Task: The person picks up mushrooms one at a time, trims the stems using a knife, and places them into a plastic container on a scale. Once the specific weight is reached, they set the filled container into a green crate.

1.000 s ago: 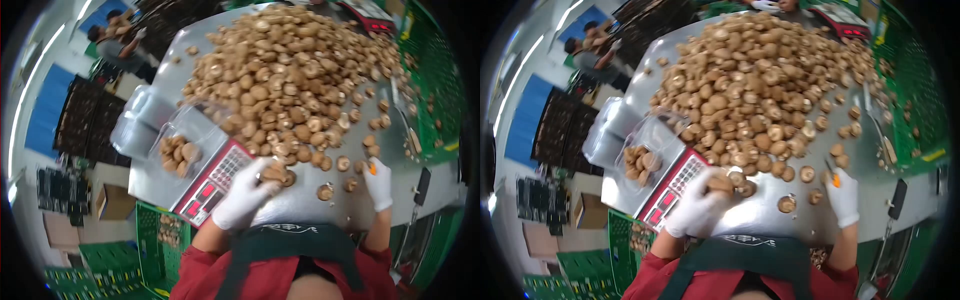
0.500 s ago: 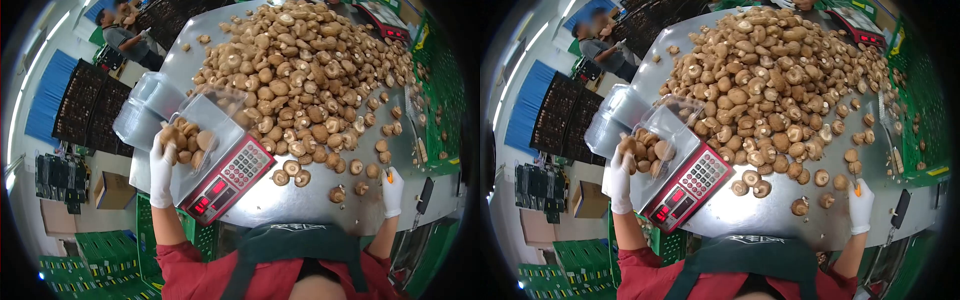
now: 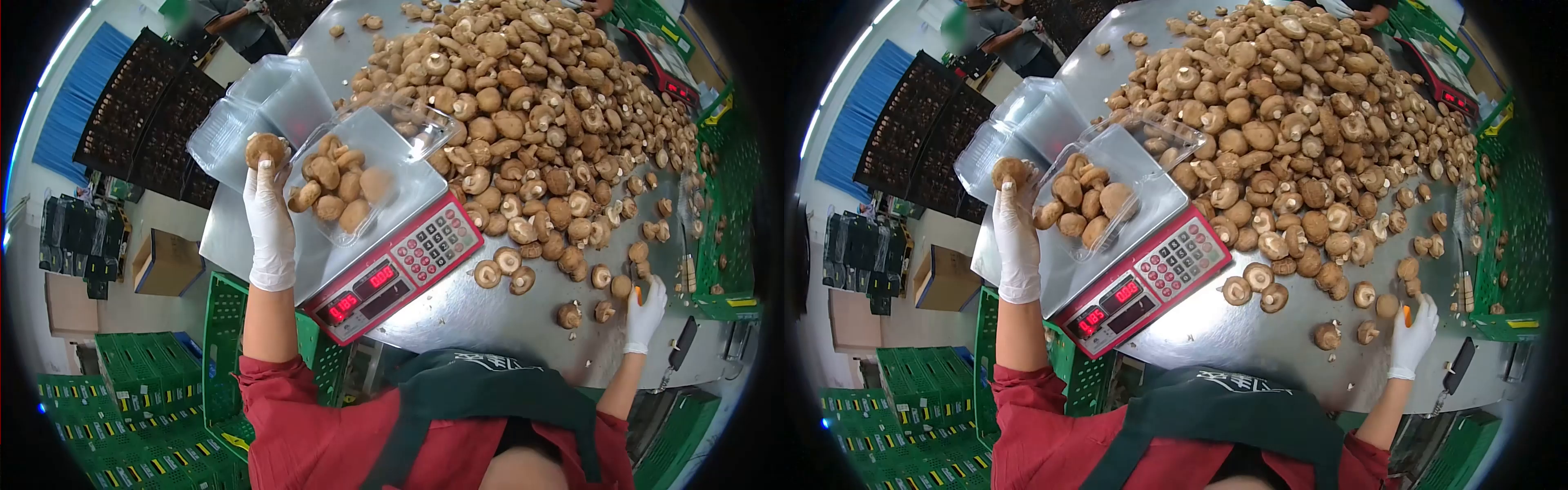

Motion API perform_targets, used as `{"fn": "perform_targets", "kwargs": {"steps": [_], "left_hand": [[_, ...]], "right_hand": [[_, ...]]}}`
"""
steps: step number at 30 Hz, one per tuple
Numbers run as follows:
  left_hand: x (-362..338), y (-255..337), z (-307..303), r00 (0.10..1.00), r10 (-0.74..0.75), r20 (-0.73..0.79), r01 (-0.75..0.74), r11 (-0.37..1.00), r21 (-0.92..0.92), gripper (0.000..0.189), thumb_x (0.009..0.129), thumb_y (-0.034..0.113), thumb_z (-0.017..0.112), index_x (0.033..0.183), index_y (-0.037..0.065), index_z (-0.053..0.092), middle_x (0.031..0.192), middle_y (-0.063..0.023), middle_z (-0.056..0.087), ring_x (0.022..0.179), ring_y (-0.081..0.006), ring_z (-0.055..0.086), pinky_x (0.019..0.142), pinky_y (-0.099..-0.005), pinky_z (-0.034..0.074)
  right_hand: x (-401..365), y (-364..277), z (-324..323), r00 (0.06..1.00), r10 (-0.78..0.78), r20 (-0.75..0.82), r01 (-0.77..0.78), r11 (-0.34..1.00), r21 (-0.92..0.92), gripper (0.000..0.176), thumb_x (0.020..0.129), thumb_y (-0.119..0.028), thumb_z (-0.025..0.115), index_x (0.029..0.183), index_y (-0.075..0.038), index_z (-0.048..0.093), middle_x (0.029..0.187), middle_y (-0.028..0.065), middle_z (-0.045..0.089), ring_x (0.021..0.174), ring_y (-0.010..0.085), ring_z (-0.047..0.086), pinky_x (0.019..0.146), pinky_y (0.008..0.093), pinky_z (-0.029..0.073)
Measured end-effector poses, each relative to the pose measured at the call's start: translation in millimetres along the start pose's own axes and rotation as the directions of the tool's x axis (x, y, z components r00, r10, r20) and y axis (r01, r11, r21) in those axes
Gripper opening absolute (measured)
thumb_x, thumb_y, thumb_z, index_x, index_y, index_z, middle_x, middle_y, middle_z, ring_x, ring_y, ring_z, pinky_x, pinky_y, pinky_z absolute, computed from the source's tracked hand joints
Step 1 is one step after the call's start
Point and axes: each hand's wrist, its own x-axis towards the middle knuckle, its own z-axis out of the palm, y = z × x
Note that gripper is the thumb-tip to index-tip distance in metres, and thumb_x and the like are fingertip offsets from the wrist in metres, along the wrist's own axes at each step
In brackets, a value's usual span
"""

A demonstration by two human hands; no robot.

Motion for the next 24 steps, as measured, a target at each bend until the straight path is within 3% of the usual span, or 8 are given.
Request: {"fn": "perform_targets", "kwargs": {"steps": [5, 7, 10, 13, 16, 18, 21, 24], "left_hand": [[-4, 11, -16, 0.994, 0.111, -0.005, -0.111, 0.992, -0.057, 0.05, 0.1, 0.037, 0.055, 0.136, 0.002, 0.048, 0.13, -0.0132, 0.057, 0.122, -0.0262, 0.054, 0.109, -0.0437, 0.036], [-7, 27, -16, 0.988, 0.152, -0.034, -0.153, 0.987, -0.038, 0.05, 0.1, 0.035, 0.055, 0.136, 0.002, 0.048, 0.13, -0.0132, 0.058, 0.122, -0.0265, 0.054, 0.108, -0.0447, 0.037], [-11, 41, -26, 0.984, 0.179, -0.026, -0.177, 0.982, 0.062, 0.048, 0.099, 0.031, 0.057, 0.137, 0.003, 0.048, 0.131, -0.0135, 0.058, 0.12, -0.0257, 0.056, 0.104, -0.0437, 0.04], [-17, 55, -36, 0.987, 0.15, 0.051, -0.153, 0.987, 0.059, 0.044, 0.1, 0.025, 0.056, 0.137, 0.001, 0.049, 0.124, -0.0128, 0.062, 0.11, -0.0215, 0.061, 0.096, -0.0379, 0.045], [-17, 59, -55, 0.992, 0.016, 0.122, -0.014, 1.0, -0.022, 0.044, 0.098, 0.026, 0.058, 0.135, 0.004, 0.051, 0.127, -0.0142, 0.062, 0.112, -0.0233, 0.06, 0.093, -0.0364, 0.045], [-14, 54, -67, 0.986, -0.015, 0.164, 0.012, 1.0, 0.021, 0.044, 0.098, 0.027, 0.058, 0.135, 0.004, 0.051, 0.123, -0.0132, 0.063, 0.108, -0.022, 0.061, 0.091, -0.0357, 0.046], [-11, 50, -68, 0.98, -0.033, 0.196, 0.018, 0.997, 0.078, 0.043, 0.098, 0.028, 0.059, 0.133, 0.004, 0.053, 0.105, -0.0075, 0.064, 0.097, -0.0161, 0.061, 0.086, -0.0296, 0.046], [-9, 57, -60, 0.972, -0.011, 0.235, -0.048, 0.968, 0.246, 0.028, 0.096, 0.015, 0.063, 0.12, -0.001, 0.06, 0.105, -0.0039, 0.064, 0.095, -0.0105, 0.06, 0.087, -0.0259, 0.047]], "right_hand": [[43, -125, -48, 0.954, -0.267, -0.135, 0.294, 0.917, 0.27, 0.041, 0.081, 0.0, 0.068, 0.122, -0.003, 0.061, 0.127, 0.0152, 0.059, 0.122, 0.0318, 0.053, 0.106, 0.0408, 0.04], [57, -195, -60, 0.891, -0.409, -0.196, 0.454, 0.804, 0.384, 0.029, 0.079, -0.002, 0.07, 0.108, -0.003, 0.067, 0.114, 0.0135, 0.066, 0.111, 0.0315, 0.06, 0.099, 0.0395, 0.043], [77, -279, -63, 0.594, -0.751, -0.29, 0.79, 0.474, 0.388, 0.013, 0.076, -0.011, 0.073, 0.077, -0.007, 0.061, 0.096, 0.0077, 0.067, 0.087, 0.0267, 0.06, 0.084, 0.0388, 0.043], [80, -362, -64, 0.402, -0.823, -0.402, 0.874, 0.214, 0.437, 0.009, 0.078, -0.012, 0.068, 0.081, -0.007, 0.061, 0.093, 0.0071, 0.063, 0.088, 0.0253, 0.059, 0.084, 0.0389, 0.044], [75, -428, -63, 0.313, -0.871, -0.38, 0.871, 0.103, 0.481, 0.033, 0.08, -0.015, 0.066, 0.112, -0.009, 0.061, 0.1, 0.0068, 0.06, 0.1, 0.0259, 0.058, 0.089, 0.0401, 0.044], [66, -466, -49, 0.272, -0.878, -0.395, 0.849, 0.026, 0.528, 0.038, 0.082, -0.021, 0.068, 0.118, -0.013, 0.06, 0.108, 0.0064, 0.062, 0.108, 0.0256, 0.057, 0.097, 0.0403, 0.042], [54, -499, -19, 0.141, -0.894, -0.425, 0.926, -0.033, 0.376, 0.037, 0.082, -0.023, 0.069, 0.117, -0.014, 0.061, 0.108, 0.006, 0.063, 0.11, 0.0251, 0.057, 0.099, 0.0412, 0.042], [56, -511, -10, 0.187, -0.874, -0.448, 0.857, -0.077, 0.509, 0.035, 0.082, -0.025, 0.07, 0.114, -0.011, 0.062, 0.104, 0.0081, 0.065, 0.106, 0.0272, 0.059, 0.1, 0.0426, 0.041]]}}
